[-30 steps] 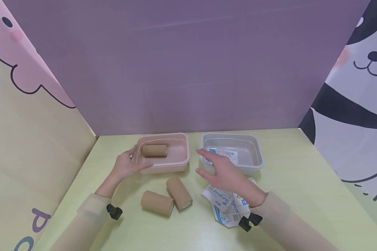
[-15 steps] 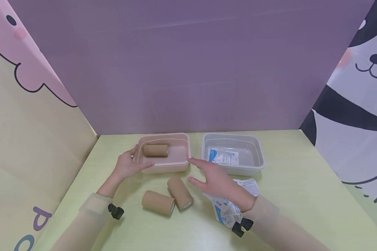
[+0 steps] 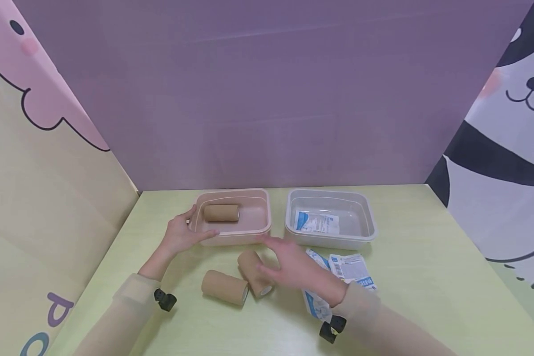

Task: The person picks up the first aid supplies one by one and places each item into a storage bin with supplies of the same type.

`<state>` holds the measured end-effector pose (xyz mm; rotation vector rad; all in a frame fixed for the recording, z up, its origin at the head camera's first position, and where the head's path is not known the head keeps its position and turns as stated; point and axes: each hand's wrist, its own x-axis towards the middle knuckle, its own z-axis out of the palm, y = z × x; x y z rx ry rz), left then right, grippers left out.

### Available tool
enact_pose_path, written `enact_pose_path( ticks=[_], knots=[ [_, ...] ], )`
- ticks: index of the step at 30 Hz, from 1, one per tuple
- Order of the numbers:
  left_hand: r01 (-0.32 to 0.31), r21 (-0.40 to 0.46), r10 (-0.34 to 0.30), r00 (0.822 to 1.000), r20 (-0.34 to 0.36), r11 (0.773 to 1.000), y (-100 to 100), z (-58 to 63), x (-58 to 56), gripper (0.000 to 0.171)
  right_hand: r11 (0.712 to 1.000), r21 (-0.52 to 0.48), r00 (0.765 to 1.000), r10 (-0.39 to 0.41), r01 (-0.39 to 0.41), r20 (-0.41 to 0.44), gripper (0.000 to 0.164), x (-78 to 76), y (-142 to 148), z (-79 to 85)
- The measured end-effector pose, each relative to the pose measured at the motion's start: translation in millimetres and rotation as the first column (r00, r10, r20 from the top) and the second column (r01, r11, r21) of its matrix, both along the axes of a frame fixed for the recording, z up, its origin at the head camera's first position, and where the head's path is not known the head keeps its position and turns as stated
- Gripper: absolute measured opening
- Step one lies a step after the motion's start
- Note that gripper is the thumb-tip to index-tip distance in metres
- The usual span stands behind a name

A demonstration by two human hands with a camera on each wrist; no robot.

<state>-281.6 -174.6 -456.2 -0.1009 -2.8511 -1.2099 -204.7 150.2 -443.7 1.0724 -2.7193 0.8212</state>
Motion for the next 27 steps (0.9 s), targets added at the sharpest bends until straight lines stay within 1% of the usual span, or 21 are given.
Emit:
enact_pose_path(
  ticks=[5,13,19,25,27],
  knots=[
    [0.000,-0.015,0.000,1.000,-0.015,1.000,0,0.4,-0.4,0.116,1.000,0.023,1.000,0.005,-0.005,0.010,0.063,2.0,-4,-3.7],
    [-0.006,-0.019,0.005,1.000,-0.008,1.000,0,-0.3,-1.0,0.117,0.999,0.030,1.000,0.024,-0.023,-0.002,0.063,3.8,-9,-8.3],
    [-0.013,-0.003,0.013,1.000,-0.004,1.000,1,-0.9,-1.0,0.117,0.997,0.075,1.000,0.011,-0.013,0.029,0.068,5.1,-12,-11.1],
    [-0.011,0.012,0.011,1.000,0.000,1.000,1,0.2,0.1,0.116,0.996,0.092,0.998,0.005,-0.012,0.070,0.070,6.5,-16,-13.2],
    [-0.010,0.014,0.010,1.000,0.002,1.000,1,0.5,0.2,0.116,0.995,0.099,0.997,0.007,-0.014,0.072,0.071,7.0,-18,-13.7]
  ],
)
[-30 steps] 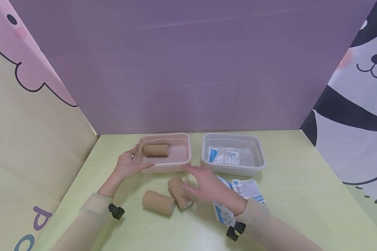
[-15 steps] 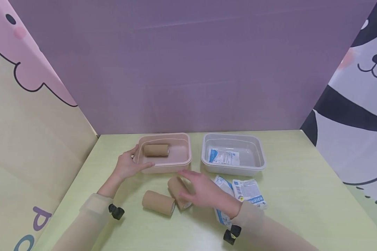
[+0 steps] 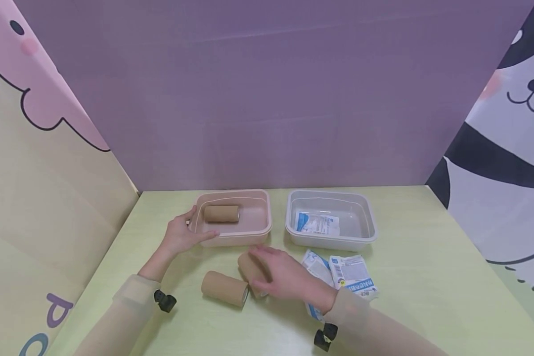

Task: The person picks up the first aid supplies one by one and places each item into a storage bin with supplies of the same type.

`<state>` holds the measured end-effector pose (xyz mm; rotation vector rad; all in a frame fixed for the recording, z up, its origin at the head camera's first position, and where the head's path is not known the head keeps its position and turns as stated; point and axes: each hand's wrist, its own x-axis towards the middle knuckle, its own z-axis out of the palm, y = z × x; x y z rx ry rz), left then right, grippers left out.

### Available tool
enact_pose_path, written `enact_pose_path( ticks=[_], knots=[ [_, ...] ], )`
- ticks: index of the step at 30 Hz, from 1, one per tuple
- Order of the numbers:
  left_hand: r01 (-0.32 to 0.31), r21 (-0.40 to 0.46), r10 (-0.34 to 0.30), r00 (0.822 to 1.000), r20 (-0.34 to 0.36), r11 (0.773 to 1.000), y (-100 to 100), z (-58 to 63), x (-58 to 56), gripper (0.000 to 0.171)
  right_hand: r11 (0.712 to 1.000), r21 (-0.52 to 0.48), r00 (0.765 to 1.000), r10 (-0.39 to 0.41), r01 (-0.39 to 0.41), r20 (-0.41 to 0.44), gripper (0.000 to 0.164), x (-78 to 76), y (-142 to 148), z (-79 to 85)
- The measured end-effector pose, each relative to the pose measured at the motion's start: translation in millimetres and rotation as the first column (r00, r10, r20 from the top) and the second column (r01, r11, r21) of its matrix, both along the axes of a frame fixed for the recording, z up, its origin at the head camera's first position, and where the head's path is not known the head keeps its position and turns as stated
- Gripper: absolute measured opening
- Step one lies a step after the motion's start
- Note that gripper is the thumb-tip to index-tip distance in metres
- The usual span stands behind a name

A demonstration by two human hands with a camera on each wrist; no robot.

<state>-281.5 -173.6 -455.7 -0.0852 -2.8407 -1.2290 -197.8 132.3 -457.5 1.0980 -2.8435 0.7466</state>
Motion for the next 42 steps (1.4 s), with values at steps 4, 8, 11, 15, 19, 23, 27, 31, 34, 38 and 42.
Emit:
enact_pose_path(
  ticks=[4,8,11,15,19,23,27,31,34,38,42],
  knots=[
    [-0.003,-0.006,0.003,1.000,0.008,1.000,0,0.3,0.6,0.116,1.000,0.012,1.000,-0.007,0.006,0.012,0.074,1.1,-2,-2.8],
    [-0.003,-0.006,0.003,1.000,0.007,1.000,0,0.9,1.3,0.116,1.000,0.018,0.999,-0.015,0.015,0.047,0.078,2.4,-3,-6.1],
    [-0.001,-0.008,0.001,1.000,0.003,1.000,1,1.0,1.2,0.115,1.000,0.003,0.997,-0.015,0.015,0.075,0.079,4.4,-5,-6.5],
    [0.000,-0.014,0.000,1.000,-0.006,1.000,1,0.3,0.6,0.115,1.000,-0.010,0.997,-0.012,0.013,0.074,0.080,6.7,-6,-6.1],
    [-0.003,-0.015,0.003,1.000,-0.004,1.000,0,-0.5,0.3,0.115,1.000,-0.006,0.998,-0.003,0.004,0.055,0.080,7.6,-7,-6.0],
    [-0.004,-0.017,0.004,1.000,0.004,1.000,1,-0.4,0.3,0.116,1.000,-0.001,0.998,0.004,-0.004,0.061,0.079,7.5,-8,-5.7],
    [-0.004,-0.018,0.004,1.000,0.008,1.000,0,-0.3,0.4,0.116,1.000,-0.007,0.998,0.001,-0.001,0.061,0.079,7.8,-8,-6.0],
    [-0.001,-0.011,0.001,1.000,0.010,1.000,1,-0.4,1.4,0.115,1.000,-0.020,0.998,-0.021,0.023,0.055,0.080,8.5,-7,-6.1],
    [0.001,-0.010,-0.001,1.000,0.007,1.000,1,-0.4,2.0,0.115,0.998,-0.035,0.998,-0.048,0.050,0.044,0.080,7.6,-5,-5.2],
    [0.000,-0.012,0.000,1.000,-0.003,1.000,1,-0.3,1.6,0.114,0.996,-0.050,0.997,-0.077,0.078,0.019,0.081,4.1,-1,-0.8],
    [-0.002,-0.012,0.002,1.000,-0.008,1.000,1,0.4,1.0,0.112,0.994,-0.062,0.996,-0.093,0.093,0.010,0.082,0.8,3,5.8]
  ],
)
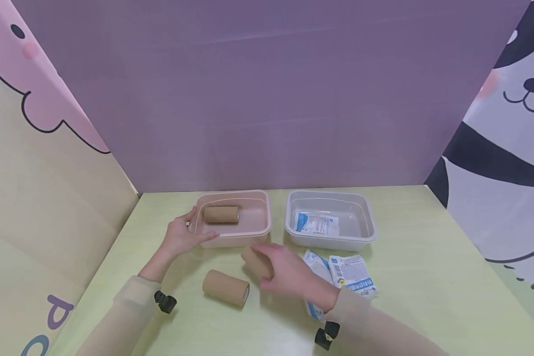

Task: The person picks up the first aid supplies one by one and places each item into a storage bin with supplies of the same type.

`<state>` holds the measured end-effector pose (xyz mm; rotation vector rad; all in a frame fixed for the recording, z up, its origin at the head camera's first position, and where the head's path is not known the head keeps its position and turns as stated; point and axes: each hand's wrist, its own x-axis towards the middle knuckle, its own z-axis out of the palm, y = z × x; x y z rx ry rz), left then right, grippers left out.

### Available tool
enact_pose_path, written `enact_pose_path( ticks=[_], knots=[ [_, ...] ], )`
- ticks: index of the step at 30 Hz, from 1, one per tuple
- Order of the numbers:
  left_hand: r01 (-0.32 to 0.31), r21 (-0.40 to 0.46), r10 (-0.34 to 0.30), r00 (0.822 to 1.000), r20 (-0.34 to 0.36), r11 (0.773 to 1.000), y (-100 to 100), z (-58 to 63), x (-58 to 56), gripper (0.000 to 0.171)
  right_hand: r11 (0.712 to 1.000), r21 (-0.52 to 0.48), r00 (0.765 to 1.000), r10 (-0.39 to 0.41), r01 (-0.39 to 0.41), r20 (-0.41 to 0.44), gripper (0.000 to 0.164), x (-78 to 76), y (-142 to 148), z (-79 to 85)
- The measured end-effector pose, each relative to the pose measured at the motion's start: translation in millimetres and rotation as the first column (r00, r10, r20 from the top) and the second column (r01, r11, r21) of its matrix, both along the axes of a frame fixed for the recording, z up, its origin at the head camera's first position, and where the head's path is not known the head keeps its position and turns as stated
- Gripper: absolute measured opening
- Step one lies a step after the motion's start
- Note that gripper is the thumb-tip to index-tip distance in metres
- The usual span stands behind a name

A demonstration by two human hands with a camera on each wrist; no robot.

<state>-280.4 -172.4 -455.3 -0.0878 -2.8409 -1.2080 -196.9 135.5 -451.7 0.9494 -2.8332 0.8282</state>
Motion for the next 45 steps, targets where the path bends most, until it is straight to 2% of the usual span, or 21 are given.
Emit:
enact_pose_path(
  ticks=[12,18,22,33,45],
  knots=[
    [0.004,-0.006,-0.004,1.000,0.004,1.000,-1,0.5,0.0,0.112,0.999,-0.048,0.995,-0.019,0.015,-0.093,0.078,-4.3,6,23.3],
    [-0.005,0.028,0.004,1.000,0.015,1.000,0,-0.1,0.0,0.113,0.996,-0.087,0.993,-0.031,0.021,-0.113,0.075,-9.7,9,33.2],
    [-0.006,0.035,0.006,1.000,0.018,0.999,-1,0.0,0.3,0.113,0.995,-0.097,0.989,-0.045,0.031,-0.143,0.074,-19.5,10,39.7],
    [0.002,0.025,-0.002,1.000,0.004,1.000,-1,-1.0,-0.2,0.113,0.996,-0.074,0.988,-0.069,0.059,-0.137,0.074,-49.4,1,65.8],
    [0.011,0.032,-0.011,1.000,0.021,0.999,3,-1.3,-0.2,0.116,0.994,-0.033,0.986,-0.106,0.103,-0.131,0.073,-77.3,-10,67.6]
  ],
)
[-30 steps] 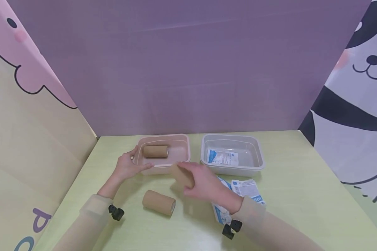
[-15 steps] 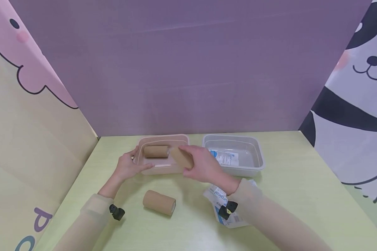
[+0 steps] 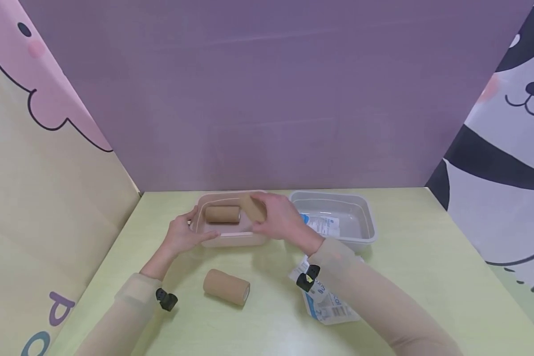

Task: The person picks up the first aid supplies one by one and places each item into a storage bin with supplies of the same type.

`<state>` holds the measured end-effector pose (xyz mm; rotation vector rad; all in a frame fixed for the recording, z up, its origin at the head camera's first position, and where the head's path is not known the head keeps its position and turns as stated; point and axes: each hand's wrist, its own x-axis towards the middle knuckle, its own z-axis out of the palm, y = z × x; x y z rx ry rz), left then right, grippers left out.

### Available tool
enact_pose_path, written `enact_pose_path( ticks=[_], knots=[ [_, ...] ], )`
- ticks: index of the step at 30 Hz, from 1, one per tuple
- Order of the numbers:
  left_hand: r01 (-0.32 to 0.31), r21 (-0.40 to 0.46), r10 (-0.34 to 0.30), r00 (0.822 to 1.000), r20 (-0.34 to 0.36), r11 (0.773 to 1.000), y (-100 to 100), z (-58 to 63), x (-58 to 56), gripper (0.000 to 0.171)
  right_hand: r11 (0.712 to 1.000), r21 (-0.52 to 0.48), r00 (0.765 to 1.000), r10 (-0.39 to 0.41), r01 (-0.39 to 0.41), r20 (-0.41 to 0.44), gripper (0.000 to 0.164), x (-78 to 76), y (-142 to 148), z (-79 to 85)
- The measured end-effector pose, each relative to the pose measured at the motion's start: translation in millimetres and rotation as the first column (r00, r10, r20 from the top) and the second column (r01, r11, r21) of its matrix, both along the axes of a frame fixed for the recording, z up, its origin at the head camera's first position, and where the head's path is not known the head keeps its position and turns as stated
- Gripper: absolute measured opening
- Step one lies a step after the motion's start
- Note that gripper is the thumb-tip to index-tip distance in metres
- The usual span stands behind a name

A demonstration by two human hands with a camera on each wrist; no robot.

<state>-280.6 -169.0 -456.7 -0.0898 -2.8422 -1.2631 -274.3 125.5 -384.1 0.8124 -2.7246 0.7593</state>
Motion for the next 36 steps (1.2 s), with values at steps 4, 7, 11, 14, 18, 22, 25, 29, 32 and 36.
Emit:
enact_pose_path(
  ticks=[4,7,11,14,18,22,25,29,32,36],
  knots=[
    [-0.004,-0.005,0.004,1.000,0.012,1.000,1,1.6,0.0,0.116,1.000,0.015,1.000,-0.005,0.006,-0.017,0.074,-6.5,-2,0.5],
    [-0.004,-0.006,0.004,1.000,0.018,1.000,1,2.0,-0.5,0.116,1.000,0.010,1.000,-0.014,0.014,-0.005,0.074,-10.6,-4,0.7],
    [-0.005,-0.008,0.005,1.000,0.017,1.000,1,2.2,-1.0,0.115,0.999,0.015,0.999,-0.038,0.037,0.034,0.075,-15.9,-7,-0.6],
    [-0.006,-0.007,0.006,1.000,0.016,1.000,1,2.3,-1.0,0.115,0.999,0.026,0.998,-0.043,0.043,0.038,0.075,-19.4,-10,-2.3],
    [-0.005,-0.010,0.006,1.000,0.011,1.000,0,0.7,-1.6,0.114,0.998,0.047,0.998,-0.048,0.046,0.038,0.074,-22.7,-13,-4.5],
    [-0.004,0.002,0.004,1.000,0.011,1.000,0,-0.1,-1.3,0.112,0.995,0.075,0.995,-0.072,0.067,0.063,0.074,-24.4,-17,-6.4],
    [-0.003,0.013,0.003,1.000,0.018,1.000,1,0.6,-0.5,0.113,0.993,0.092,0.993,-0.087,0.080,0.081,0.072,-25.0,-19,-8.2],
    [-0.001,0.015,0.001,1.000,0.018,1.000,1,1.1,0.2,0.112,0.991,0.109,0.993,-0.089,0.081,0.077,0.071,-25.9,-22,-11.1],
    [-0.002,0.015,0.002,1.000,0.014,1.000,2,1.5,0.6,0.112,0.989,0.122,0.993,-0.093,0.083,0.076,0.070,-26.4,-24,-12.8],
    [-0.006,0.015,0.006,1.000,0.015,1.000,1,1.6,1.0,0.112,0.987,0.132,0.991,-0.102,0.091,0.082,0.066,-26.6,-27,-14.2]
  ],
)
